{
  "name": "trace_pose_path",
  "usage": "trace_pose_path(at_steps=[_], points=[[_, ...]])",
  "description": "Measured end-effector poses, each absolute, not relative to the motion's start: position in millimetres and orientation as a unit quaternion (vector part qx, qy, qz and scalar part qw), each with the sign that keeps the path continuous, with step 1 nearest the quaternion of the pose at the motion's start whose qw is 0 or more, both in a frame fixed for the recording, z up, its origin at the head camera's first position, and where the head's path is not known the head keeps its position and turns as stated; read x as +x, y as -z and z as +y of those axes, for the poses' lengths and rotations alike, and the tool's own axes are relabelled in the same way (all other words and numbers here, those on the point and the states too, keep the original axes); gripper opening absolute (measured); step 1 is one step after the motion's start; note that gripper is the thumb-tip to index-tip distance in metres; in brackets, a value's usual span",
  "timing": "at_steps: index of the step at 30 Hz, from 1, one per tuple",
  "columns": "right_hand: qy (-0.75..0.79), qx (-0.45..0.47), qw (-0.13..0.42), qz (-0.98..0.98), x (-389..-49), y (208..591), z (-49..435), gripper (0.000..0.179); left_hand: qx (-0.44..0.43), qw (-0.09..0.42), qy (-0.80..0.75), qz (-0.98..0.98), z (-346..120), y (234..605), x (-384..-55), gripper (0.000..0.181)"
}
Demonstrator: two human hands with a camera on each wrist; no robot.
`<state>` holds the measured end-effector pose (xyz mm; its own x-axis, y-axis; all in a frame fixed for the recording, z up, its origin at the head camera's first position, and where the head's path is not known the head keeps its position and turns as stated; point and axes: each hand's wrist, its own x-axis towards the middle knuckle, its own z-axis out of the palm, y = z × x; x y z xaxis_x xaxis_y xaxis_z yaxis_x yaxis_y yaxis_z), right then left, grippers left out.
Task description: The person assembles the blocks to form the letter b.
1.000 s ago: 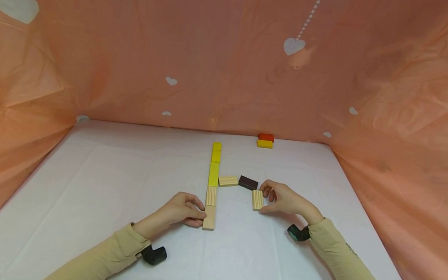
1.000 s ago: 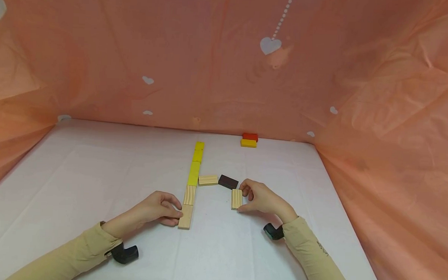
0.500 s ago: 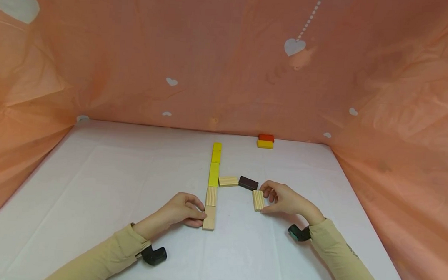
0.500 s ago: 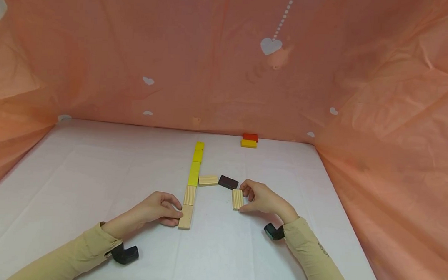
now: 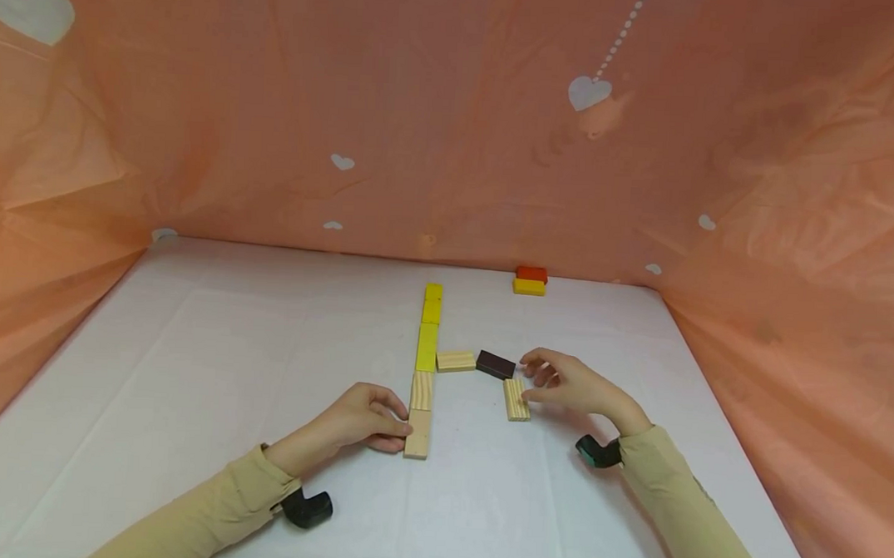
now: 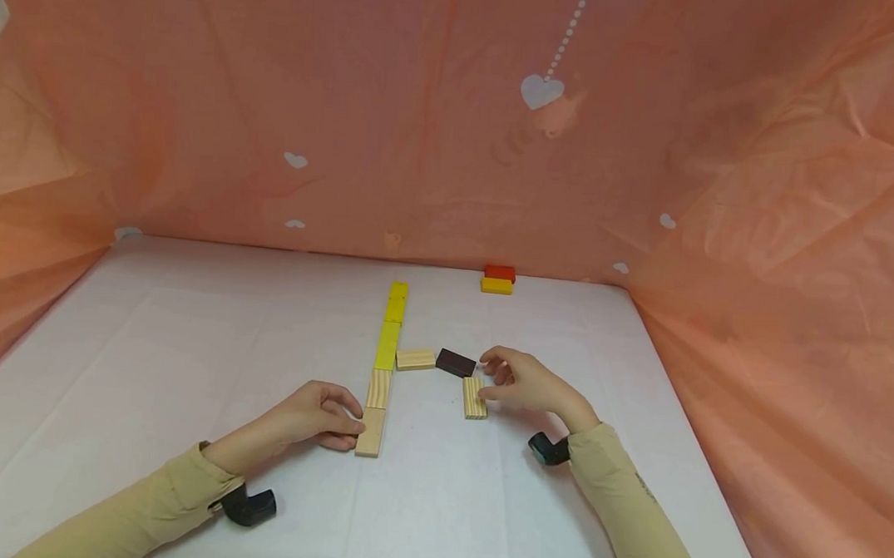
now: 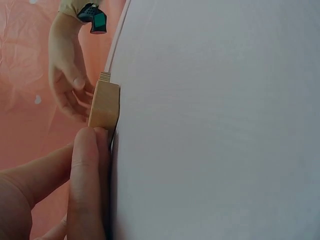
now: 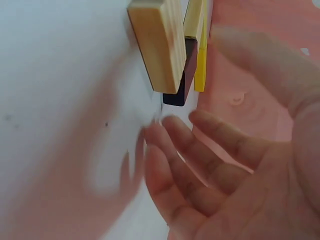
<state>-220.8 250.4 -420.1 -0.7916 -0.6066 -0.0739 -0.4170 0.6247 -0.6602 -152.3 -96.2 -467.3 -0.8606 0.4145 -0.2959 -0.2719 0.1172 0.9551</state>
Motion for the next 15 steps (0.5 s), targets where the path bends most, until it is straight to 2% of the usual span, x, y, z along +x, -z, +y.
trace_pose_path(at_steps=[5,15], points=[[0.330,-0.282,0.124,0.892,-231.7,420.8,243.3,0.043,0.050,0.260,-0.665,0.698,-95.7,467.6,-152.5,0.023],[0.310,-0.278,0.125,0.900,-243.3,425.8,223.9,0.039,0.053,0.258,-0.664,0.699,-95.9,470.0,-153.2,0.023]])
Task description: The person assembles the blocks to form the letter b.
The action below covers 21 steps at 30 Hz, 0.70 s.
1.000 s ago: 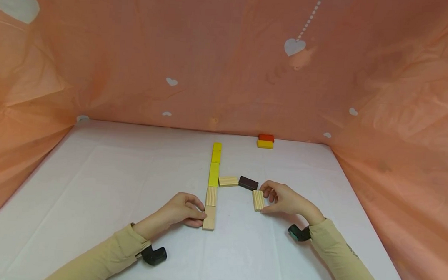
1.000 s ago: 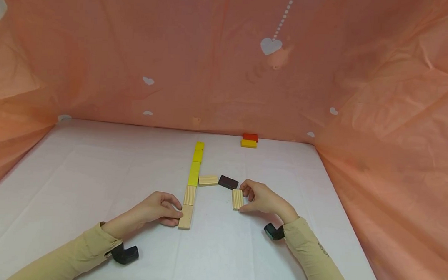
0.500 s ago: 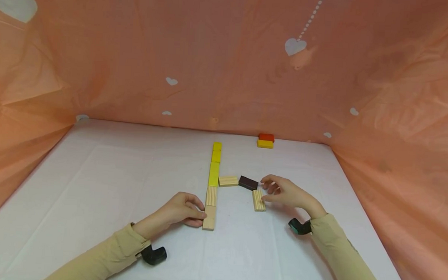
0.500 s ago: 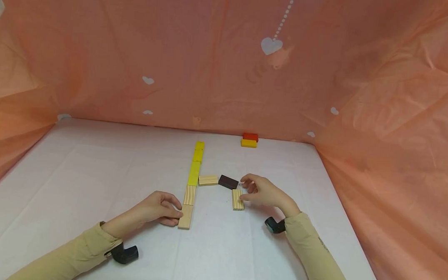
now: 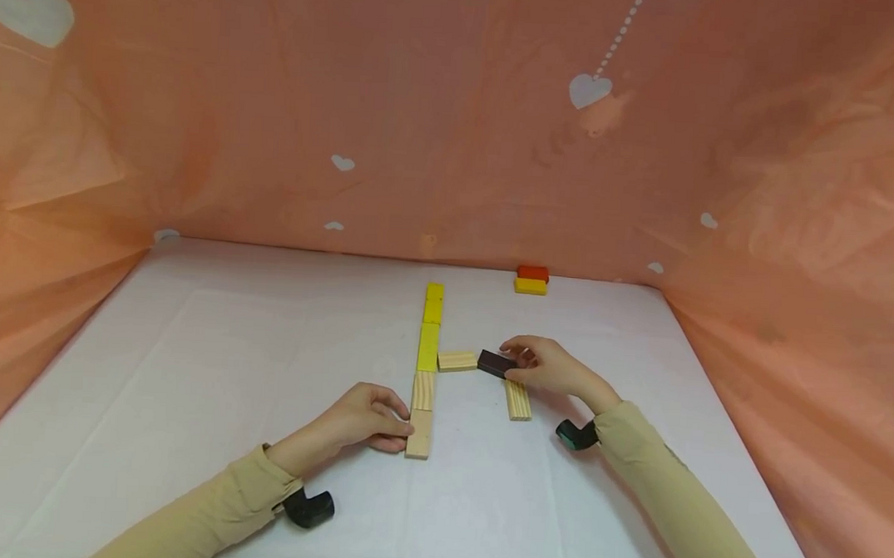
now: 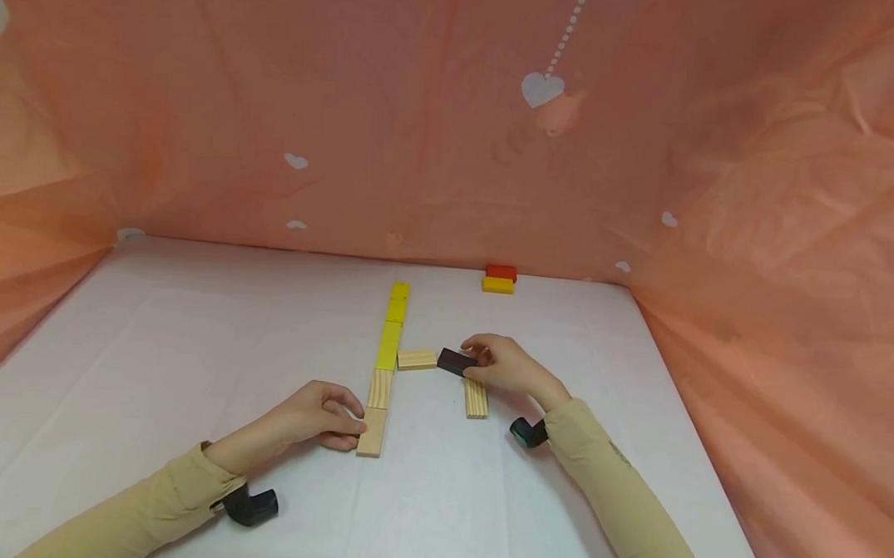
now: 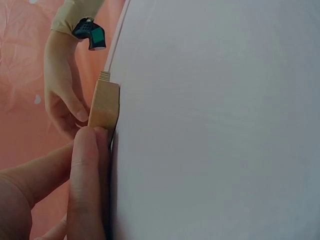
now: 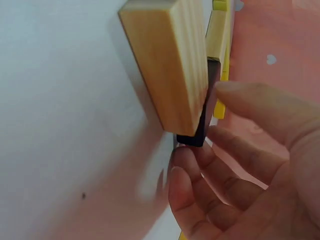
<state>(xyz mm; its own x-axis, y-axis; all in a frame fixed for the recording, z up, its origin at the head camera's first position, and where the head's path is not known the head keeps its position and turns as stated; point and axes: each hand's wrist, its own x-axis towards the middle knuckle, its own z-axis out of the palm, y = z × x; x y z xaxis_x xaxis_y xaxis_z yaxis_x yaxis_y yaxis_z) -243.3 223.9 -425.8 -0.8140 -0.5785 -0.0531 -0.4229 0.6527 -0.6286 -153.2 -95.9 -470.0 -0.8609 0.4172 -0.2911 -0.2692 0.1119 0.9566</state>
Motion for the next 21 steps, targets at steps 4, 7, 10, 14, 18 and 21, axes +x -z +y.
trace_pose_path(at_steps=[4,7,10,14,18,21], points=[[0.305,-0.276,0.126,0.903,-244.9,426.5,220.2,0.035,0.053,0.259,-0.664,0.699,-95.8,470.9,-154.0,0.023],[0.302,-0.274,0.124,0.905,-245.7,427.0,218.1,0.033,0.050,0.258,-0.662,0.702,-95.5,471.3,-154.5,0.024],[0.303,-0.272,0.119,0.906,-246.2,427.2,216.4,0.031,0.045,0.258,-0.660,0.704,-95.0,471.0,-155.1,0.024],[0.307,-0.279,0.109,0.903,-246.9,428.9,215.3,0.028,0.040,0.258,-0.658,0.707,-94.5,470.7,-155.5,0.023],[0.312,-0.285,0.105,0.900,-246.3,429.5,214.2,0.027,0.040,0.259,-0.657,0.706,-94.5,470.5,-155.1,0.023],[0.310,-0.283,0.106,0.901,-245.1,428.8,213.6,0.026,0.040,0.261,-0.658,0.705,-94.5,470.2,-154.6,0.023]])
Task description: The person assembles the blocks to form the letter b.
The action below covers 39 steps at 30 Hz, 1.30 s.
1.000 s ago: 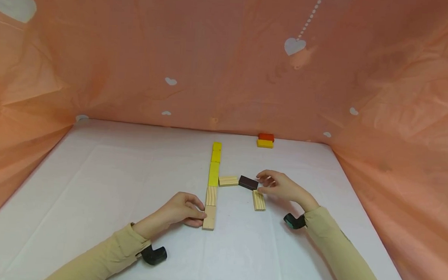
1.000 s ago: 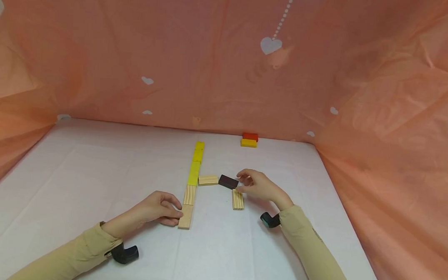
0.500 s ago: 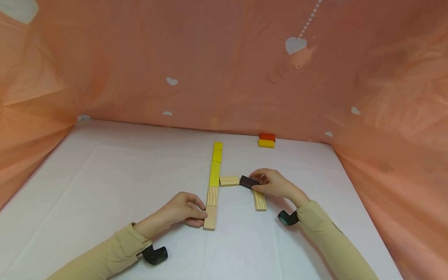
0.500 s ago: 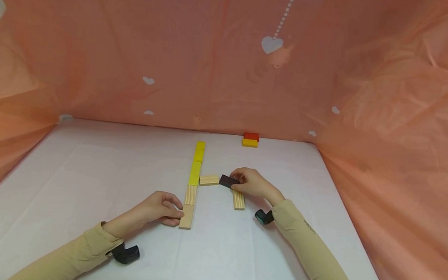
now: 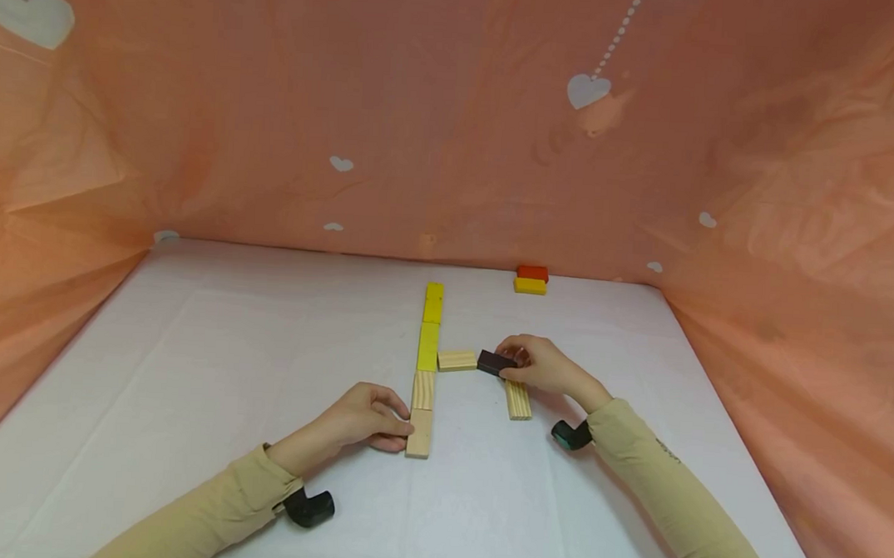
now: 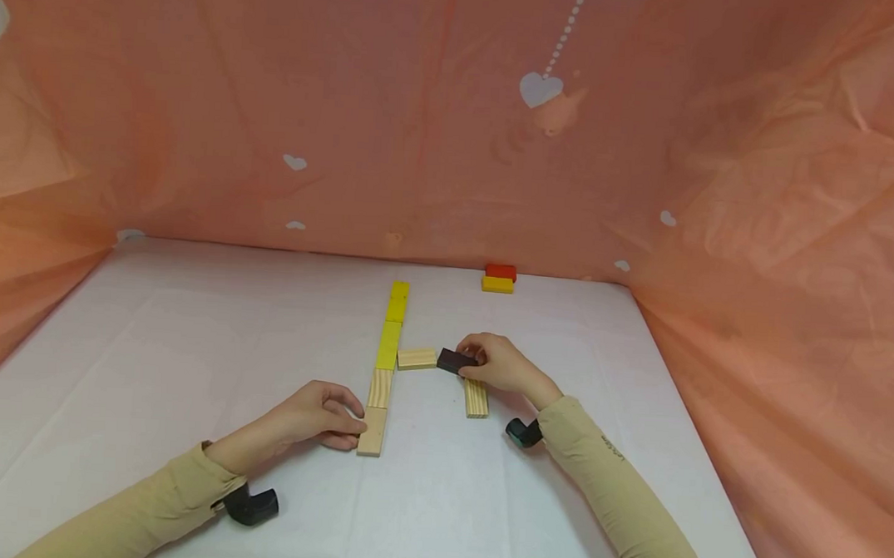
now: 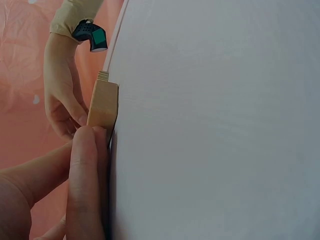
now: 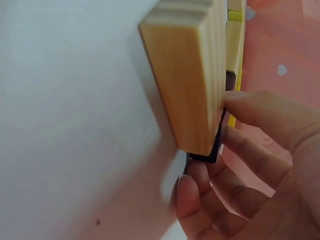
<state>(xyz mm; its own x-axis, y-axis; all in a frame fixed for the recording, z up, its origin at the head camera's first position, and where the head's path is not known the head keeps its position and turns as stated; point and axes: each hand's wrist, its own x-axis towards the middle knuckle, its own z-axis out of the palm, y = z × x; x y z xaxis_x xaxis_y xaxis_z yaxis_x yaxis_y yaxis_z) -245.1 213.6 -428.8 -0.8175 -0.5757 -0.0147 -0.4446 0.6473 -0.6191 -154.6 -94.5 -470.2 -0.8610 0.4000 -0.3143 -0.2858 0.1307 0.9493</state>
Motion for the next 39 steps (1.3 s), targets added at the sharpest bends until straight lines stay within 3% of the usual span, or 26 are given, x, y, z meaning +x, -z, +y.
trace_pose_path(at_steps=[24,39], points=[[0.304,-0.274,0.101,0.906,-242.6,430.3,214.0,0.026,0.036,0.257,-0.650,0.714,-93.7,468.3,-154.5,0.023],[0.286,-0.211,0.096,0.930,-220.7,429.4,223.2,0.045,0.038,0.257,-0.650,0.714,-94.0,469.0,-155.4,0.023]])
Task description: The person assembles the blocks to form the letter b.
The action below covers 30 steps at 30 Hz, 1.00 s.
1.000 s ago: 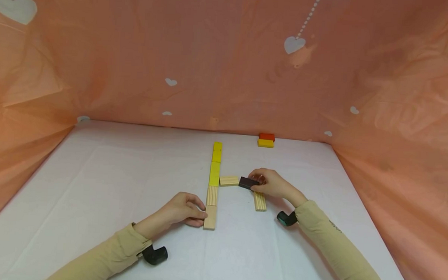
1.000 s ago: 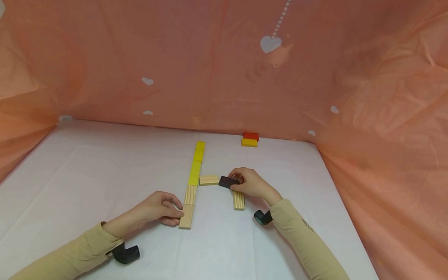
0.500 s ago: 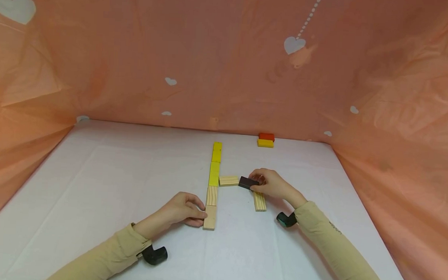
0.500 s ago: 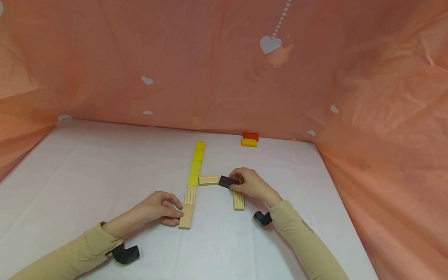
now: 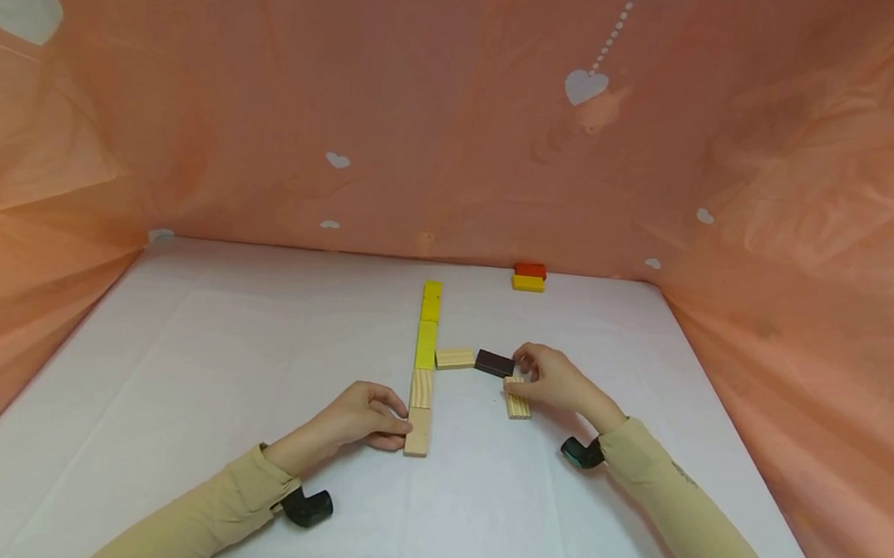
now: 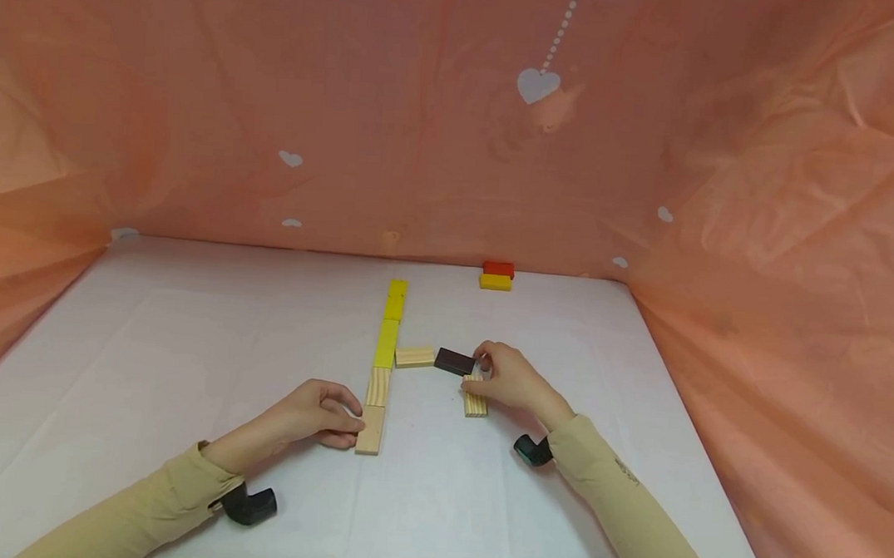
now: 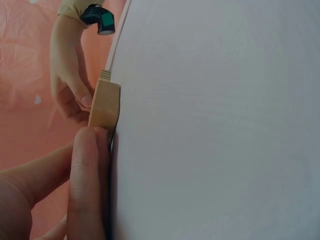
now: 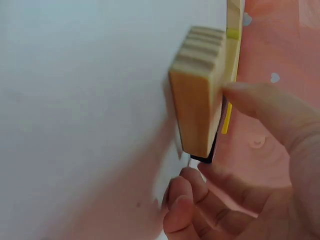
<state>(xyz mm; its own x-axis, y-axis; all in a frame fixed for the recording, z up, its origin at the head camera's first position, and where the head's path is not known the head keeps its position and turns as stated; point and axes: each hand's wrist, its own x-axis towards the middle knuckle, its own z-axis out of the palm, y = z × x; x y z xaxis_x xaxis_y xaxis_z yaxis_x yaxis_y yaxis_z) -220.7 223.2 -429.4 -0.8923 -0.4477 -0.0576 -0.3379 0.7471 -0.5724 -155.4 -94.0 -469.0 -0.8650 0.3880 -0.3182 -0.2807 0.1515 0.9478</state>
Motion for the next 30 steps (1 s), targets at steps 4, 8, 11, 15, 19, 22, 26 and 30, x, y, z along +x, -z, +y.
trace_pose_path(at_steps=[4,8,11,15,19,22,26,30], points=[[0.298,-0.190,0.094,0.931,-217.9,431.5,223.6,0.043,0.036,0.256,-0.650,0.715,-94.3,468.9,-155.5,0.023],[0.306,-0.178,0.097,0.930,-217.5,433.6,223.6,0.041,0.037,0.256,-0.652,0.713,-94.5,469.7,-155.9,0.023],[0.308,-0.183,0.097,0.929,-216.9,433.9,223.3,0.039,0.038,0.258,-0.650,0.714,-94.3,469.6,-156.1,0.023],[0.313,-0.183,0.100,0.927,-216.0,433.4,222.8,0.036,0.038,0.259,-0.644,0.719,-94.1,468.4,-155.9,0.025],[0.313,-0.191,0.106,0.924,-216.0,431.1,223.7,0.035,0.038,0.258,-0.644,0.719,-94.2,467.3,-155.4,0.025],[0.314,-0.203,0.108,0.921,-217.8,428.1,226.0,0.034,0.037,0.259,-0.645,0.718,-94.1,466.9,-155.5,0.026],[0.318,-0.217,0.100,0.918,-224.0,421.3,229.7,0.031,0.037,0.261,-0.645,0.717,-94.5,467.1,-155.9,0.025],[0.327,-0.220,0.092,0.915,-232.5,410.2,234.0,0.029,0.037,0.263,-0.646,0.716,-94.7,468.1,-156.2,0.024]])
